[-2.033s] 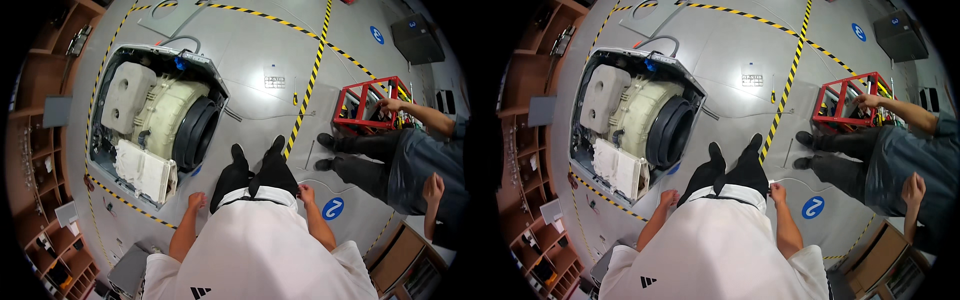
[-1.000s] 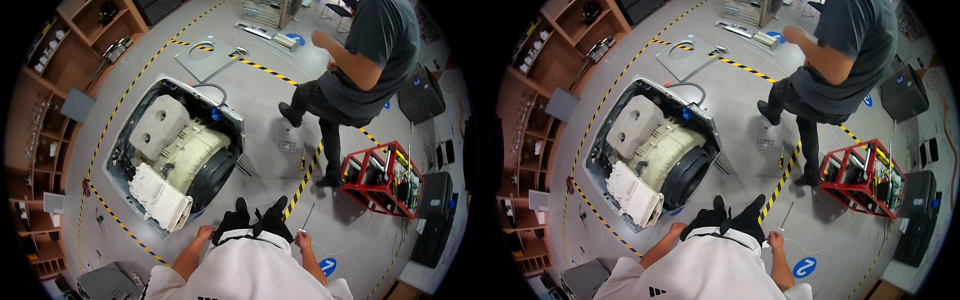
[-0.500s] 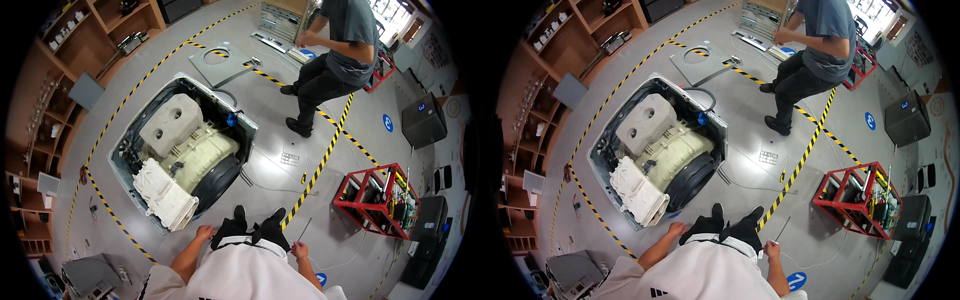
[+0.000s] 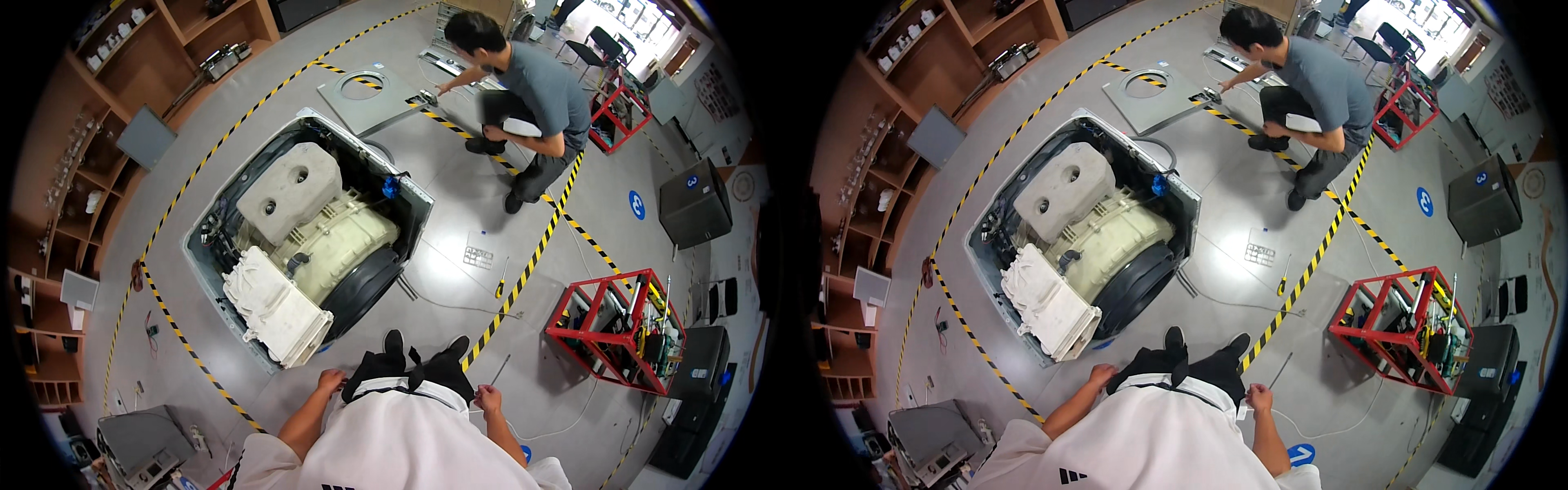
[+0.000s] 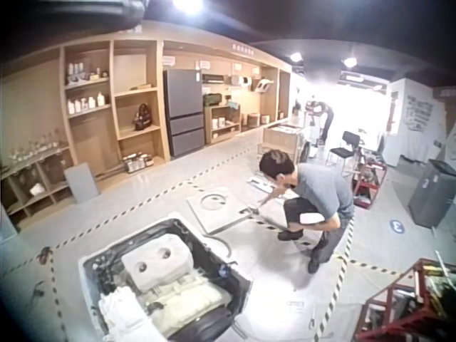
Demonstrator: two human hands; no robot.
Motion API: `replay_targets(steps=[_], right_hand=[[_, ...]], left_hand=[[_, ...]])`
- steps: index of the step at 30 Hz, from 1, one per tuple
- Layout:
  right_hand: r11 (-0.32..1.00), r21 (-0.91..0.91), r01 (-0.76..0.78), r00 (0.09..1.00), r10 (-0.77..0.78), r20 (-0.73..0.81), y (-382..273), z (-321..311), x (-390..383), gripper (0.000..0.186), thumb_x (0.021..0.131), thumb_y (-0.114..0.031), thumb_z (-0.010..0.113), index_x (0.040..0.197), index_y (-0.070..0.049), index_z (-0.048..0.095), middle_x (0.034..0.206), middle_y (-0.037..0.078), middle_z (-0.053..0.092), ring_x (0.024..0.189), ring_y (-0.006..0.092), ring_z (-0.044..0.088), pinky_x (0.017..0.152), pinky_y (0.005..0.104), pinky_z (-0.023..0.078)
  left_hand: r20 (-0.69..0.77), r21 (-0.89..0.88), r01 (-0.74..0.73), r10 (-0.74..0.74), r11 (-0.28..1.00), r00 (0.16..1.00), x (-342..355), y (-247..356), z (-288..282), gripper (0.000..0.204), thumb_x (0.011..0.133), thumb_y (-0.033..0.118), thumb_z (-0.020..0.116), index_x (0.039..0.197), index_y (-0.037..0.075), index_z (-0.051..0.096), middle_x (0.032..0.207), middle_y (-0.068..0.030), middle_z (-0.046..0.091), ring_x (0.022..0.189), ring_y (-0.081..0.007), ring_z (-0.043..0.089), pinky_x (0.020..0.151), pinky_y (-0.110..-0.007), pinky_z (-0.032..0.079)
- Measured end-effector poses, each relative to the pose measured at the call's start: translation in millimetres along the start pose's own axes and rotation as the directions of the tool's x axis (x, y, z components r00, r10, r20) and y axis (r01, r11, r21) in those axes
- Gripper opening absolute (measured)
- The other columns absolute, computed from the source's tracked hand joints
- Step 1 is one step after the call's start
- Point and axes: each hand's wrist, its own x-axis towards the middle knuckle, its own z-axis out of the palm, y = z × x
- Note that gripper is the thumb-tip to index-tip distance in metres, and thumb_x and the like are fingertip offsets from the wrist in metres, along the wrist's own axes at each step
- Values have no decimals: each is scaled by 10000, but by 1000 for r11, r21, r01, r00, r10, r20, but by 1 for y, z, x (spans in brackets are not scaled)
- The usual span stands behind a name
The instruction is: The person unscrews a component from the side of a washing machine using a screwdriver and then assists another person in fitting and securing a plastic bracket onto the machine.
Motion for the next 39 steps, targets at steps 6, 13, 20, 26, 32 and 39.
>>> replay_targets(steps=[6,13,20,26,32,39], right_hand=[[1000,-15,-9,1000,9,6,-2,7,0,129,886,-176,565,917,-54,592,698,23,577,539,114,551,494,253,493],[999,-46,17,1000,-17,11,5,6,5,134,886,-176,563,924,-52,597,704,28,588,547,116,564,487,245,488],[999,-43,20,1000,-19,20,11,5,3,137,887,-172,561,929,-46,593,713,35,598,557,123,581,480,240,486],[1000,-14,26,999,-26,24,26,-5,1,126,891,-192,559,897,-69,590,683,18,588,577,125,593,499,246,489],[1000,16,-21,999,22,-44,25,-16,-23,128,880,-194,573,916,-73,590,722,17,582,579,112,554,521,253,477],[992,77,-99,993,103,-51,51,-32,-29,133,882,-212,571,928,-89,594,756,12,585,615,123,568,585,285,492]], left_hand=[[-53,-10,-55,54,998,997,9,-10,-2,226,846,268,576,871,53,639,807,-62,662,624,-148,605,543,-290,470],[-42,-72,-124,121,990,992,19,-34,-3,228,848,275,575,854,59,647,770,-55,655,609,-146,596,540,-288,463],[-40,-57,-165,163,985,986,22,-41,-3,207,843,264,583,878,68,638,764,-44,641,605,-146,583,531,-288,456],[-9,-31,-157,156,987,988,13,-37,-1,205,863,252,569,886,58,631,737,-45,625,585,-143,568,512,-281,450],[57,-57,-97,100,994,993,5,-38,3,218,870,253,557,905,50,627,764,-58,632,594,-146,574,537,-290,480],[18,-2,-45,45,999,999,4,-18,0,243,867,272,544,964,63,620,818,-49,655,656,-127,601,554,-276,482]])
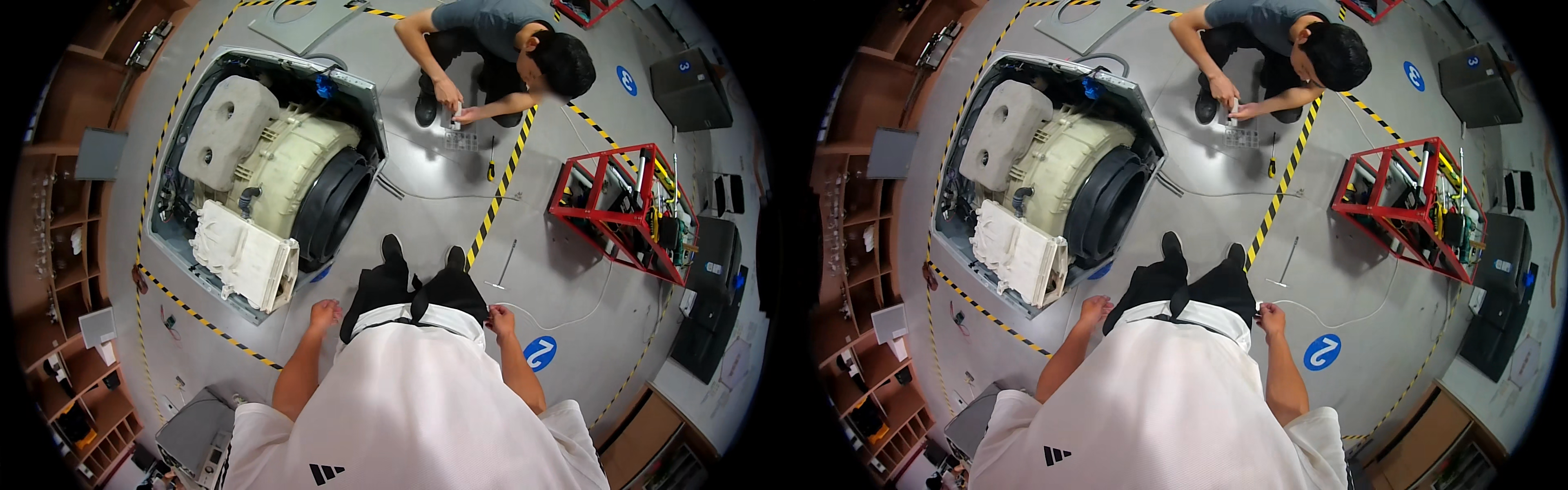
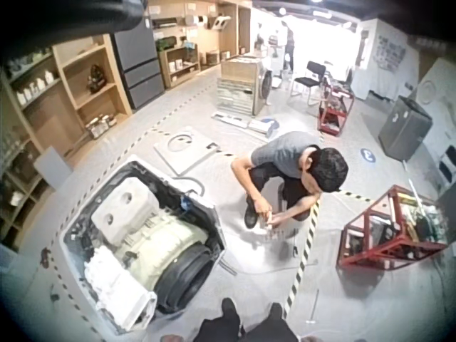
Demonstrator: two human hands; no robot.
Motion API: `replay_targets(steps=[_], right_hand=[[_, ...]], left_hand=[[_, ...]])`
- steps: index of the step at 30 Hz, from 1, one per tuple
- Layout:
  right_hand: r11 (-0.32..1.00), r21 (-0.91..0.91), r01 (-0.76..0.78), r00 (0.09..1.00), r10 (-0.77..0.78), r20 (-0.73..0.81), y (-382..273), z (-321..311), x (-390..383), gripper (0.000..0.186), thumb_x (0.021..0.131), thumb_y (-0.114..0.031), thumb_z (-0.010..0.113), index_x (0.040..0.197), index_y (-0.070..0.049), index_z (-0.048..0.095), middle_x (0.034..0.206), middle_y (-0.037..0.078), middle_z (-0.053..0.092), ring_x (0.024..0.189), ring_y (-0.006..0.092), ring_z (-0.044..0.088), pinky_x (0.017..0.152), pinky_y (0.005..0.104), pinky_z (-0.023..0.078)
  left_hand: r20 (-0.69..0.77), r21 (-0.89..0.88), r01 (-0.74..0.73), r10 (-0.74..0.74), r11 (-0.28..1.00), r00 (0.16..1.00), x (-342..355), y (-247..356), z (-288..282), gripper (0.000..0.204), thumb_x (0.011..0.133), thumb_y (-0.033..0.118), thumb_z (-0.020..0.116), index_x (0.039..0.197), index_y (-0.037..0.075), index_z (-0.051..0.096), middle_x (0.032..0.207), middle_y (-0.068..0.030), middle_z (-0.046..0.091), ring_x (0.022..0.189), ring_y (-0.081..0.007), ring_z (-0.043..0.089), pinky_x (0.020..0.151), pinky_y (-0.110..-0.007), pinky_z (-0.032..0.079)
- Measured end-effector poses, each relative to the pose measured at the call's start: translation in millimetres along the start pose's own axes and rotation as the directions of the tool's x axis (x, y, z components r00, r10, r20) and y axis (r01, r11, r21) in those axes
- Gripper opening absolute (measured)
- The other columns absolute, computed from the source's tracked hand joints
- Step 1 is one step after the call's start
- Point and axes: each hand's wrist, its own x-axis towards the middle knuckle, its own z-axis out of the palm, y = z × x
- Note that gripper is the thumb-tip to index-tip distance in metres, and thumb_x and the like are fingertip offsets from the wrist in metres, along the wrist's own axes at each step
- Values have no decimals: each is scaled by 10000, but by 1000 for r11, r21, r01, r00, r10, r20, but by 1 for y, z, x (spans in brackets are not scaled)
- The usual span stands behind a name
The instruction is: The person unscrews a component from the side of a washing machine using a screwdriver and then assists another person in fitting and securing a plastic bracket onto the machine.
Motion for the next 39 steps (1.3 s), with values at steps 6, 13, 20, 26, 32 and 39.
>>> replay_targets(steps=[6,13,20,26,32,39], right_hand=[[999,40,11,999,-12,30,11,-22,24,148,884,-215,576,950,-84,592,764,19,587,646,132,592,588,279,492],[997,81,5,999,-9,48,16,-69,45,161,888,-211,572,975,-78,592,799,34,610,658,139,607,585,271,496],[995,-55,-88,993,92,71,52,-121,74,142,884,-215,563,957,-100,604,799,25,617,659,137,605,585,286,496],[999,-18,-40,992,42,121,45,-145,106,162,883,-226,569,961,-86,592,754,18,598,637,130,604,584,281,491],[999,28,18,993,-21,112,20,-154,117,164,893,-232,562,969,-88,588,759,15,600,652,121,611,583,273,482],[995,103,-6,996,-3,89,19,-135,99,163,893,-234,563,965,-89,582,756,8,594,629,110,603,582,266,482]], left_hand=[[-30,34,15,-14,999,999,-22,28,25,236,867,268,554,966,65,623,824,-44,656,625,-106,591,527,-254,467],[17,67,-23,22,997,1000,-58,34,80,229,884,273,547,979,78,617,836,-19,640,662,-90,586,588,-243,464],[-37,-36,-52,51,998,998,-99,28,134,243,897,282,545,964,62,623,834,-27,647,629,-75,587,553,-215,458],[-90,20,3,-1,1000,996,-124,-25,147,251,892,278,557,974,53,628,784,-18,633,608,-89,569,544,-226,454],[-123,154,7,12,988,992,-133,-43,152,251,884,279,559,945,51,643,755,-8,623,601,-92,556,536,-235,450],[-39,101,-68,72,993,997,-106,2,134,270,893,295,546,965,51,638,787,-11,636,645,-87,579,558,-226,452]])
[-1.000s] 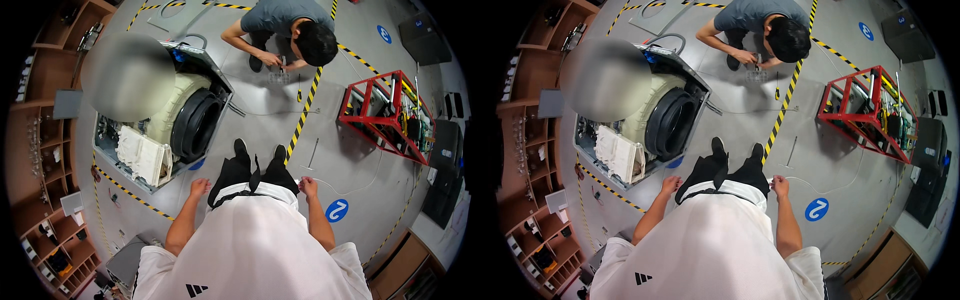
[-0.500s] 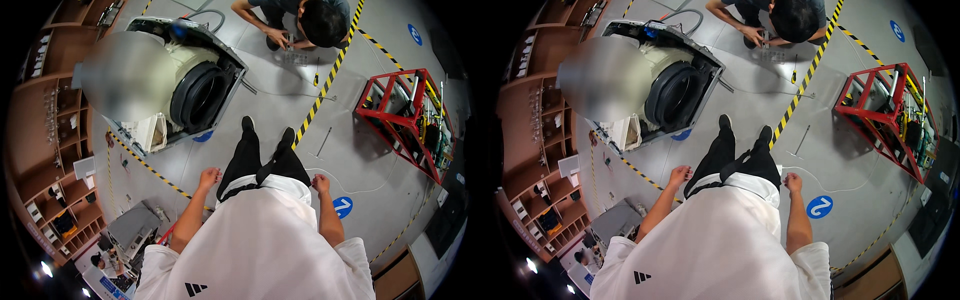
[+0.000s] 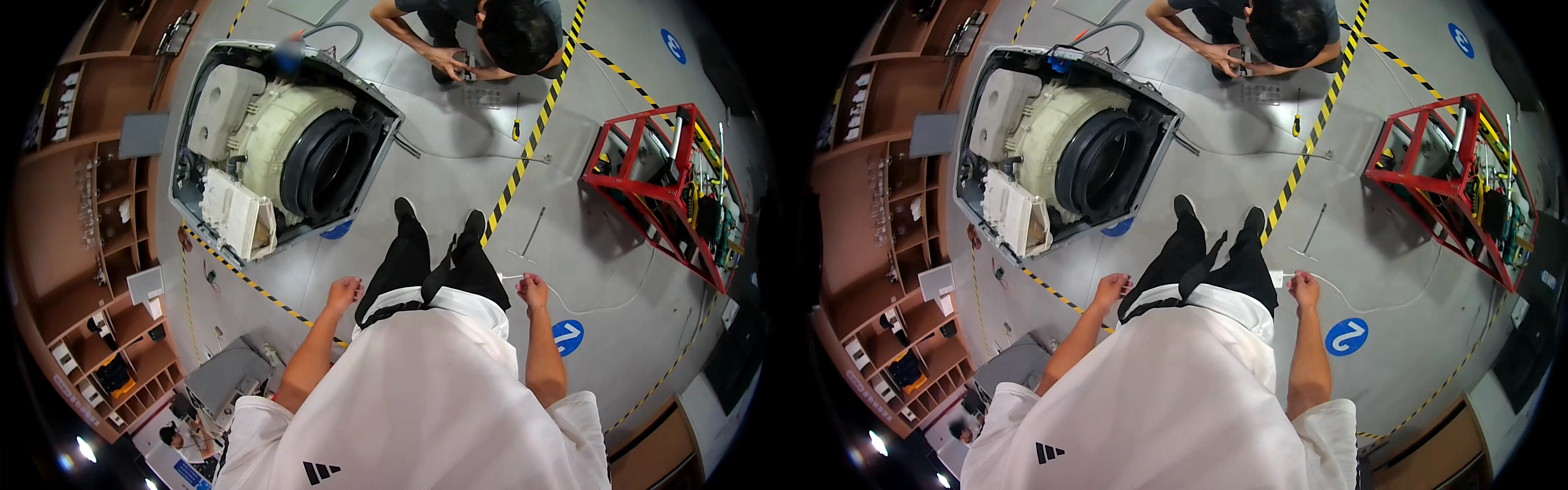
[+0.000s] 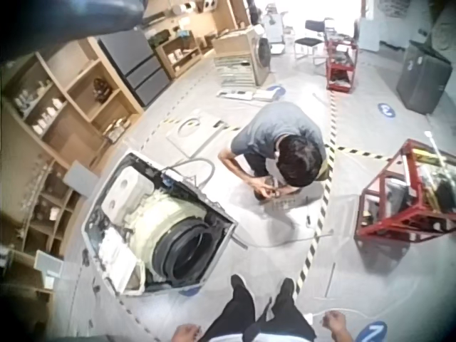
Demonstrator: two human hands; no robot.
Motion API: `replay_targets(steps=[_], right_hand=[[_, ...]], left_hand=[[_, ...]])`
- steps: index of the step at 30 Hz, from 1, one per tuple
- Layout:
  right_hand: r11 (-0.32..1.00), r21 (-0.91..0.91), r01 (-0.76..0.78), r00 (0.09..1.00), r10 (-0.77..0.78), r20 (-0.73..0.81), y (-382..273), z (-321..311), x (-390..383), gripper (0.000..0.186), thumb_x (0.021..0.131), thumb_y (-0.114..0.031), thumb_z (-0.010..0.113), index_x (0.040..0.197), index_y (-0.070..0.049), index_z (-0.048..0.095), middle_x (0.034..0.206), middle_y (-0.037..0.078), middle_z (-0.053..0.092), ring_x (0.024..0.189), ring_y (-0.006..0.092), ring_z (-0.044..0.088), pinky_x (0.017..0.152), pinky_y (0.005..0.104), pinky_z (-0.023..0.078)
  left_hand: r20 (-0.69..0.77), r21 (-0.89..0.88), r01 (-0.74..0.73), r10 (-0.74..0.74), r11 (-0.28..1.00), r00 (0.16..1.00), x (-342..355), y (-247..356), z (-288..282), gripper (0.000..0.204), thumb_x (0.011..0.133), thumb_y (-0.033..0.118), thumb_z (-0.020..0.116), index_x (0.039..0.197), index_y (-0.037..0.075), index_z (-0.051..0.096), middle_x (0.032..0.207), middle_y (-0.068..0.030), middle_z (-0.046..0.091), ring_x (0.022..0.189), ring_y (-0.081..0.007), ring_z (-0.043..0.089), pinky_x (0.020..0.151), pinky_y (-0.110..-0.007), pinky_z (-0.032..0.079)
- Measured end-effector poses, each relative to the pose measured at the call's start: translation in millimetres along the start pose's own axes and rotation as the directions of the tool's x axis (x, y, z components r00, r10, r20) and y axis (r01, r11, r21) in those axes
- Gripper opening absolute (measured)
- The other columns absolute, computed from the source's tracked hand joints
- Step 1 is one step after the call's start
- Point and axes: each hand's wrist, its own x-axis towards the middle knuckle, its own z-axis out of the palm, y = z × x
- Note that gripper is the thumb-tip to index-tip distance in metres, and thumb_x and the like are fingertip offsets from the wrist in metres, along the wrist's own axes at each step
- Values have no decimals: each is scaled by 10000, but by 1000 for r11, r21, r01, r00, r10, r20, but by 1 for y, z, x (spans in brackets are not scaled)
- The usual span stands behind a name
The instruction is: The person unscrews a component from the side of a washing machine using a screwdriver and then assists another person in fitting and securing a plastic bracket onto the machine.
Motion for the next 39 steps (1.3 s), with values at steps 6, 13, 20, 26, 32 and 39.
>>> replay_targets(steps=[6,13,20,26,32,39], right_hand=[[998,36,-46,999,47,-22,34,15,-20,155,888,-241,571,954,-101,588,754,5,595,616,112,585,571,278,479],[994,22,-106,993,107,-47,47,23,-34,138,879,-223,579,948,-106,600,752,4,597,631,115,571,583,279,493],[998,26,-50,999,50,-20,27,12,-18,164,886,-223,575,972,-84,586,768,25,601,636,126,602,571,283,500],[1000,7,-5,1000,5,2,3,-4,-4,178,887,-224,574,983,-74,581,783,33,607,634,129,615,576,278,499],[999,-51,-5,1000,6,9,6,-33,12,163,885,-214,571,982,-84,585,776,28,612,646,127,618,586,282,500],[994,-104,-38,999,38,-2,7,-59,9,155,887,-214,563,975,-89,588,770,21,611,650,125,617,590,282,500]], left_hand=[[41,59,-56,54,997,998,16,67,-10,274,899,299,540,983,53,626,850,-16,647,679,-85,587,599,-234,457],[37,61,-50,48,997,998,25,73,-14,253,898,281,541,977,56,623,827,-11,639,665,-80,581,590,-236,458],[50,34,41,-43,999,998,15,23,-4,246,908,267,518,992,60,619,813,-8,627,672,-98,581,604,-254,470],[-13,40,84,-83,996,996,-2,11,18,225,900,261,524,945,68,631,782,3,628,621,-82,571,574,-246,463],[-26,-41,25,-26,999,999,-2,-5,47,227,898,265,525,935,70,635,784,1,628,617,-81,563,574,-244,463],[-36,-35,-9,7,999,999,-4,-16,76,236,901,276,536,930,66,638,746,-6,613,610,-90,547,548,-250,458]])
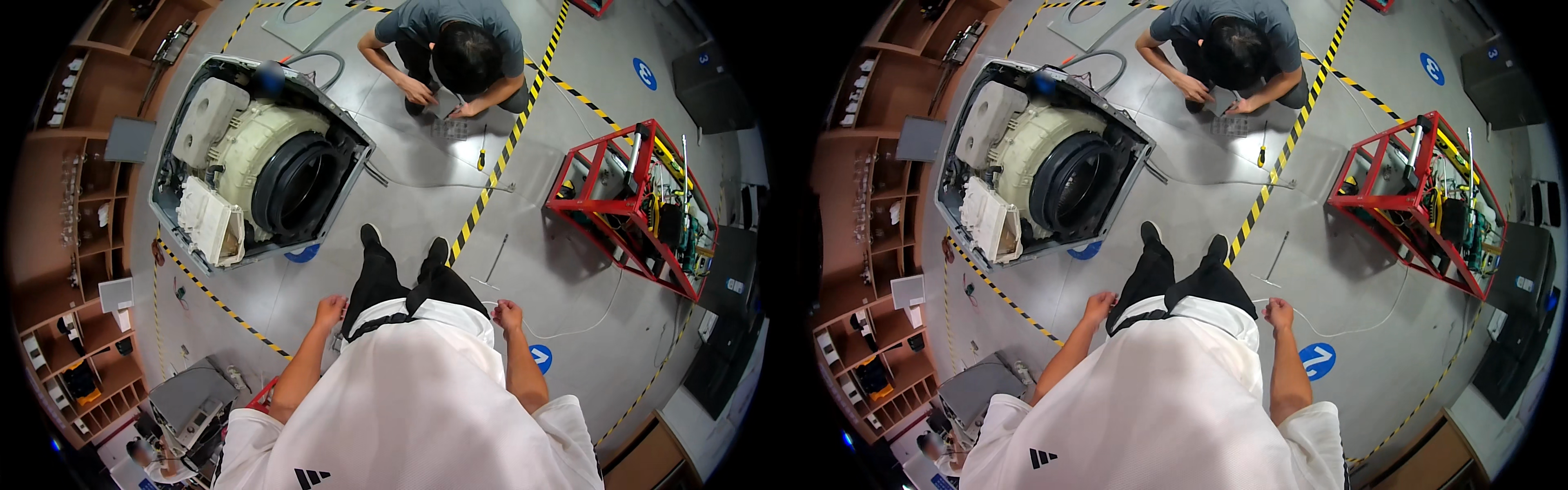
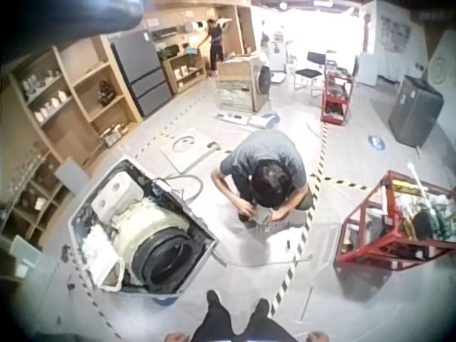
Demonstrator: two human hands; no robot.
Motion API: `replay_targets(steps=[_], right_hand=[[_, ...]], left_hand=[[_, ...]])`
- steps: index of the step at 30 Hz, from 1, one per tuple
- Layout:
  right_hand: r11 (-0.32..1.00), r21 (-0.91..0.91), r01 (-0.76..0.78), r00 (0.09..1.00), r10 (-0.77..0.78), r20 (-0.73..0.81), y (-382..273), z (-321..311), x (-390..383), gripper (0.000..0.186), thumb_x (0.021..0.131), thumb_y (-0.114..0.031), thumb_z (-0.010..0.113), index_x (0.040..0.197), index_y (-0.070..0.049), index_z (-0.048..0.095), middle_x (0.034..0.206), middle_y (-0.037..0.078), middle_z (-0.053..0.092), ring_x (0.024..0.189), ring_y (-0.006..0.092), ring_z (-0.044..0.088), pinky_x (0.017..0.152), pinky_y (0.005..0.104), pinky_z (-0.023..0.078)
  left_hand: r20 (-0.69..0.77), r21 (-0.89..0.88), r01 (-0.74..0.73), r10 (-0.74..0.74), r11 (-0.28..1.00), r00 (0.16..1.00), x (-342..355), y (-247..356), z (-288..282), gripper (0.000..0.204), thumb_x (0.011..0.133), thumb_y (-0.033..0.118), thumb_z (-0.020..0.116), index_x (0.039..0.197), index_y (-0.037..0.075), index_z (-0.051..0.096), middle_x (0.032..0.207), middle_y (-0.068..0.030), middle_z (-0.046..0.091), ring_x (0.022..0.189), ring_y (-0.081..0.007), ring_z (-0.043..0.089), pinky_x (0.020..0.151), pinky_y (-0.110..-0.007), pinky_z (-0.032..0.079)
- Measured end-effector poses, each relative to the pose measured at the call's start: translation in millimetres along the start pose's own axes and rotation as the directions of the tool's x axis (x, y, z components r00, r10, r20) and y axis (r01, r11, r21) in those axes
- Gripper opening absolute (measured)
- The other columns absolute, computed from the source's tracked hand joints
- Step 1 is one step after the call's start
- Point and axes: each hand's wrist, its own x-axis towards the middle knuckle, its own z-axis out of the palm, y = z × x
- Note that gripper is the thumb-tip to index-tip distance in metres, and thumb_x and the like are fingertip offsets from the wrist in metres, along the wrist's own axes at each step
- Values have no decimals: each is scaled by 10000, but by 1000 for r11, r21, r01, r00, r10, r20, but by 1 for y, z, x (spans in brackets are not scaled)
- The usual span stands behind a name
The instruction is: The person unscrews a component from the side of a washing machine using a screwdriver and then assists another person in fitting and securing a plastic bracket onto the machine.
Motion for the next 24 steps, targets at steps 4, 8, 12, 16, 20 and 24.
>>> replay_targets(steps=[4,8,12,16,20,24], right_hand=[[1000,15,11,1000,-11,2,3,-2,4,151,884,-212,570,968,-88,592,768,23,611,640,126,614,577,278,498],[999,41,27,1000,-27,5,6,2,7,155,882,-196,561,963,-67,594,748,30,614,631,128,616,549,268,491],[998,40,43,999,-43,2,8,8,5,162,878,-187,554,967,-58,597,740,30,620,630,127,618,546,269,491],[999,28,40,999,-40,-9,13,9,1,165,881,-190,552,970,-60,599,737,26,621,627,123,615,550,273,491],[1000,22,15,1000,-15,-20,19,8,-3,160,876,-221,574,958,-88,611,755,17,620,625,117,594,551,266,479],[1000,7,11,1000,-11,-22,23,7,-4,157,875,-236,583,950,-103,617,763,13,620,640,110,585,554,266,474]], left_hand=[[-29,40,-44,45,998,999,-3,-14,4,243,901,281,541,921,59,637,732,-5,607,605,-99,548,542,-253,457],[-40,56,3,-1,998,999,-8,-15,3,246,897,283,545,929,57,637,740,-9,612,609,-102,555,546,-258,462],[-35,34,55,-53,998,998,-8,-14,-2,245,892,283,546,938,60,638,763,-17,626,629,-106,571,559,-258,468],[-27,34,24,-24,999,999,-7,-10,-3,254,892,283,540,957,58,638,791,-22,638,661,-106,583,577,-259,475],[9,13,3,-3,1000,1000,-3,-6,-4,260,895,282,534,977,58,637,795,-19,637,672,-107,585,589,-261,476],[11,17,14,-14,1000,1000,0,-9,-3,258,897,282,532,981,61,635,792,-15,635,660,-109,582,590,-259,474]])
